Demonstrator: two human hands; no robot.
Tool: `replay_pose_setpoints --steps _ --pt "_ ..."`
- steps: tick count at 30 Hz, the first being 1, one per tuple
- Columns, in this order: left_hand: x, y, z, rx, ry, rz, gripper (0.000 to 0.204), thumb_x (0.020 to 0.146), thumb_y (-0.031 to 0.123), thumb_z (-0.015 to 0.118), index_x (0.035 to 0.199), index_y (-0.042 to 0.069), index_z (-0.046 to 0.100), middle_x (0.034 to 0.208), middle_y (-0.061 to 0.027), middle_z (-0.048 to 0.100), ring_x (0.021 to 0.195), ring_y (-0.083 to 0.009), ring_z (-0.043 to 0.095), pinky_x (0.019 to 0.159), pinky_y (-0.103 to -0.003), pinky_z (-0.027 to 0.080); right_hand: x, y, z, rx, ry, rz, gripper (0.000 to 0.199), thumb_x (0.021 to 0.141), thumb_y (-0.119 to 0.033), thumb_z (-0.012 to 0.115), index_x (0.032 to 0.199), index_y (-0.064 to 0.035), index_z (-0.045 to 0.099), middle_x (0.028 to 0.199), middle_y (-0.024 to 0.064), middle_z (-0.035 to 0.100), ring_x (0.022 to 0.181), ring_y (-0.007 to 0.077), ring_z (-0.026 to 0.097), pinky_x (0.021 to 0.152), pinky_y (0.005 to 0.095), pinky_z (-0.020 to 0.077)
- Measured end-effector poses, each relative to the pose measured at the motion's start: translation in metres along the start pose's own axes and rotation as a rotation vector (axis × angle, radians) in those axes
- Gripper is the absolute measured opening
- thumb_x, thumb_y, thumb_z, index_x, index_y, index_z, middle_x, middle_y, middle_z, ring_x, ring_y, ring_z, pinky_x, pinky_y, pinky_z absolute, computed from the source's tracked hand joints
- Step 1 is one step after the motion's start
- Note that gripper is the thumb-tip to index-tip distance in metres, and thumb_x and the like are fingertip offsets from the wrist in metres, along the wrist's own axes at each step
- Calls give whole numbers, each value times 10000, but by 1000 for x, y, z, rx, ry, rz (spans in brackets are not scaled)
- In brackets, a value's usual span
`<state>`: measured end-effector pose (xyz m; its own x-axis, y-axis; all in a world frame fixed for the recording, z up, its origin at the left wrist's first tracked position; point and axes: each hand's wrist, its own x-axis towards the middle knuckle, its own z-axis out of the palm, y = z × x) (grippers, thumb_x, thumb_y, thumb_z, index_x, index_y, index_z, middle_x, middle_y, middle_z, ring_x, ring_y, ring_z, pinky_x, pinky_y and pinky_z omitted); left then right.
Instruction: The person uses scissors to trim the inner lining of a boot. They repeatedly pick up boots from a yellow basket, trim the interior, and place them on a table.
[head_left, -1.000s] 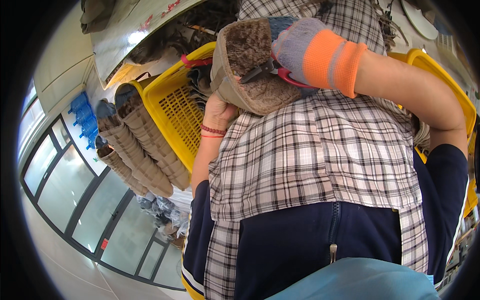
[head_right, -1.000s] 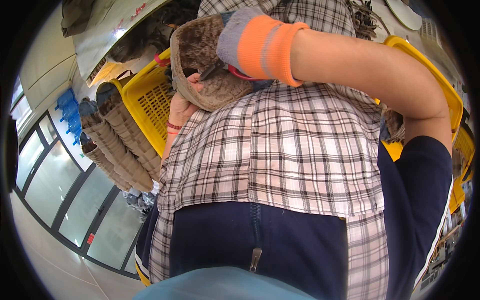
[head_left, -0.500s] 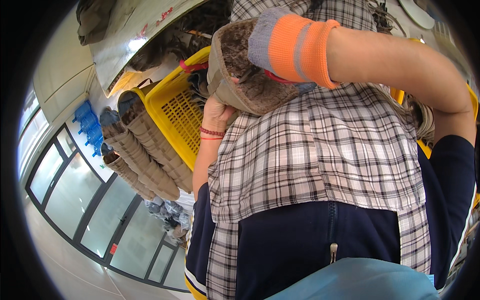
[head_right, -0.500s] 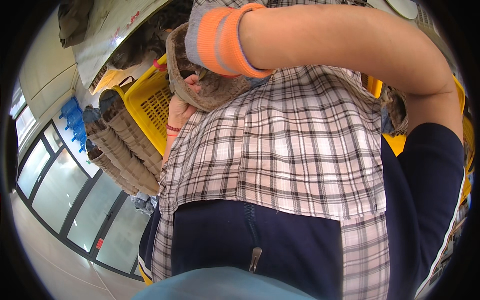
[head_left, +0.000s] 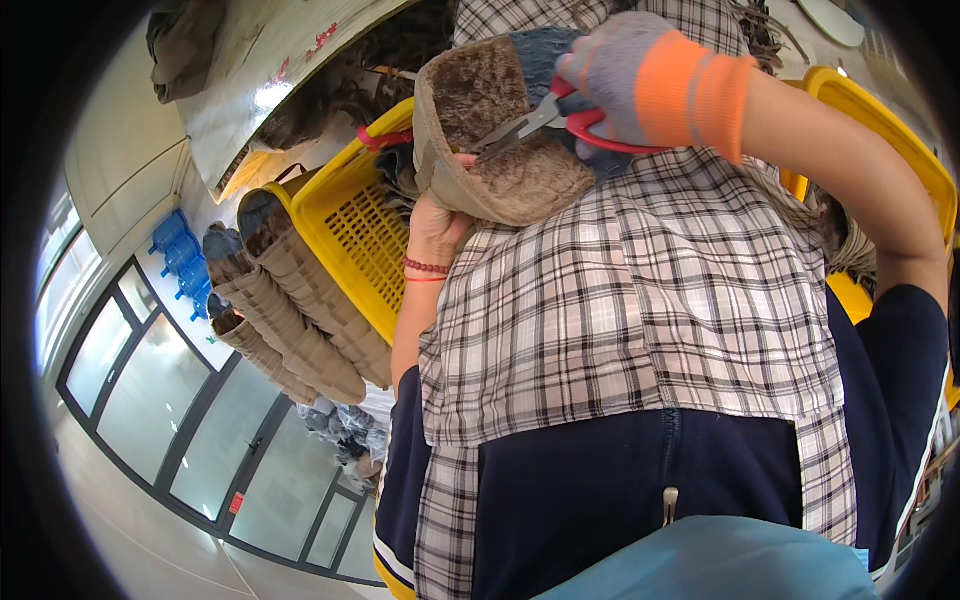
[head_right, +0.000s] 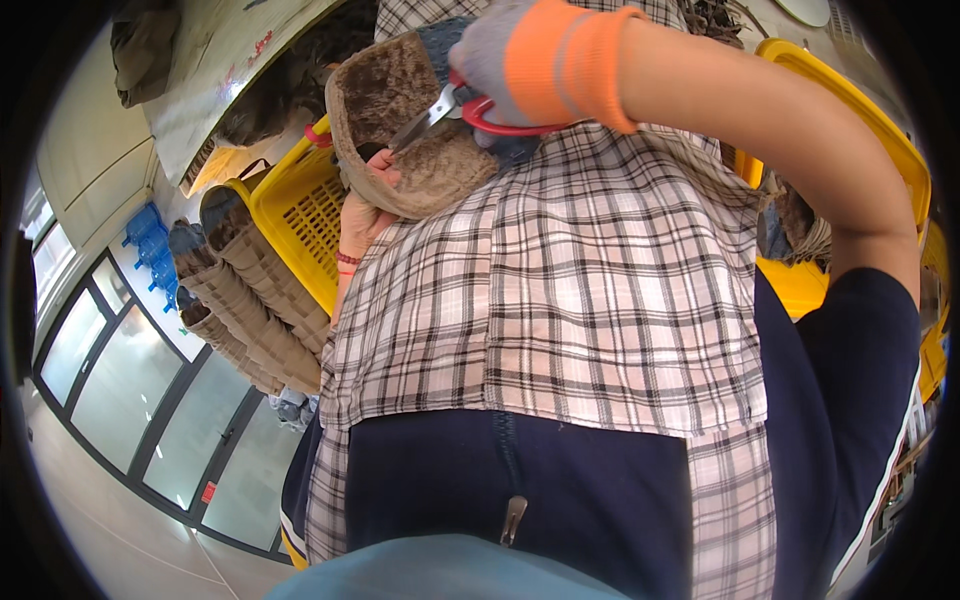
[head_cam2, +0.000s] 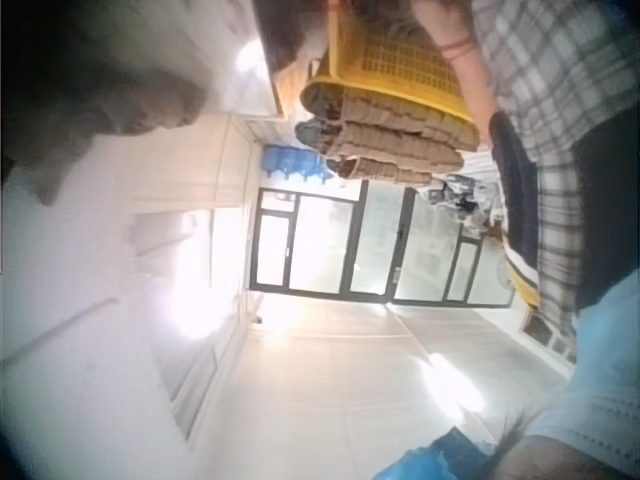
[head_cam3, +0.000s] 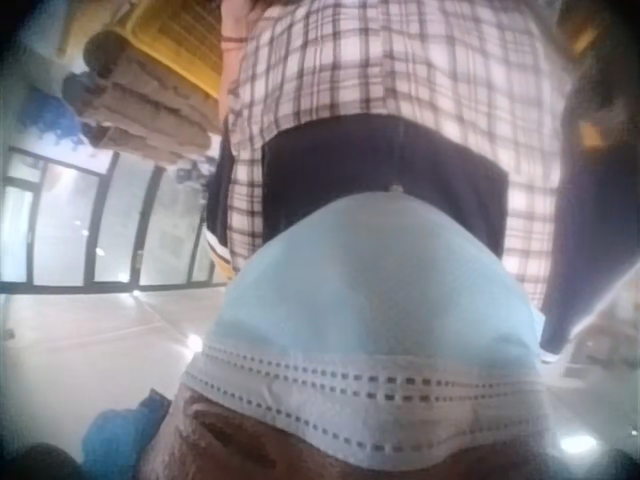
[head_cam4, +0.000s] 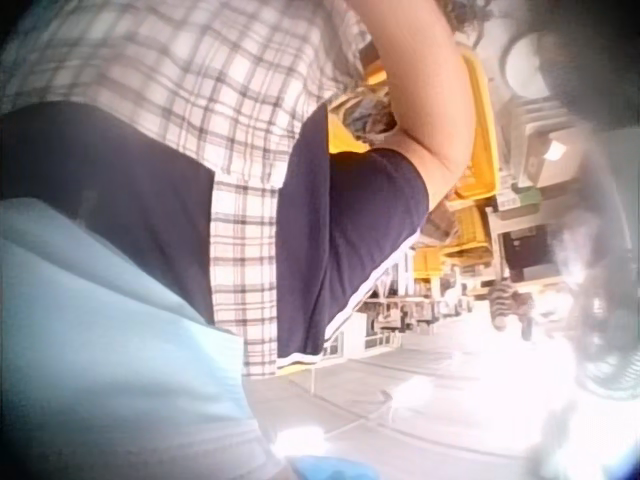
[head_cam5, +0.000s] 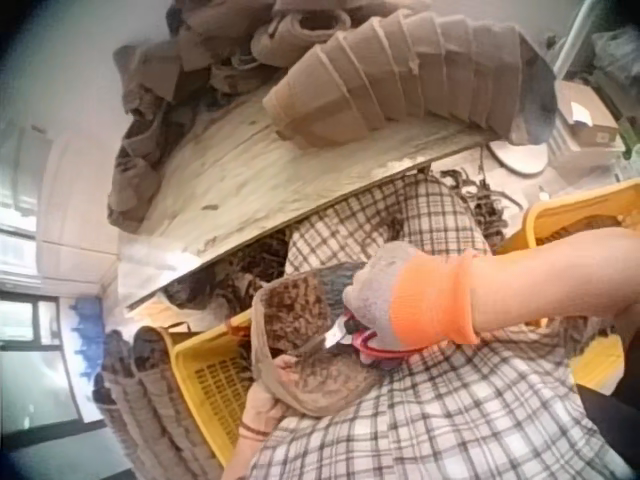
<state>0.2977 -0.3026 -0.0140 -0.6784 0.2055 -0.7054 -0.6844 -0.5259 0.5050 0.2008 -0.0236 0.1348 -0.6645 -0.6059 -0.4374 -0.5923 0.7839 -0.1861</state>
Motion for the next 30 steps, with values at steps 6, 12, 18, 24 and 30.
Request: replay_pose_setpoints --steps 6,12,18,24,30 --pt "-5 9 -3 12 -97 -49 240 842 127 618 1060 42 570 922 -44 602 812 -166 612 720 -298 521 19 -7 16 -143 -7 -23 400 702 -335 718 1023 -114 629 872 64 644 826 208 636 722 322 504" --pt "-23 12 33 -97 322 -185 272 836 129 615 1088 42 561 1024 -95 621 715 -209 628 521 -299 510 18 11 -7 109 41 -231 274 748 -295 592 701 -36 666 704 141 653 669 287 642 601 388 495" --pt "-5 19 -36 -153 -50 -102 293 813 43 619 1093 -19 560 1145 -144 586 1080 -253 553 894 -372 487 11 13 -17 86 126 -228 257 740 -303 585 700 -66 676 698 119 655 658 283 638 591 384 492" --pt "-6 29 -22 -142 -185 -114 214 780 -12 634 986 30 600 948 -80 641 833 -170 631 740 -280 526 30 1 -27 -103 18 -251 236 712 -329 610 700 -102 676 687 71 650 653 252 630 585 369 487" --pt "-12 32 4 -58 29 -3 214 747 -45 664 942 26 612 898 -49 631 771 -156 620 699 -246 516 35 -1 -43 -135 -66 -239 252 704 -349 631 719 -102 679 700 75 652 672 254 633 593 372 488"
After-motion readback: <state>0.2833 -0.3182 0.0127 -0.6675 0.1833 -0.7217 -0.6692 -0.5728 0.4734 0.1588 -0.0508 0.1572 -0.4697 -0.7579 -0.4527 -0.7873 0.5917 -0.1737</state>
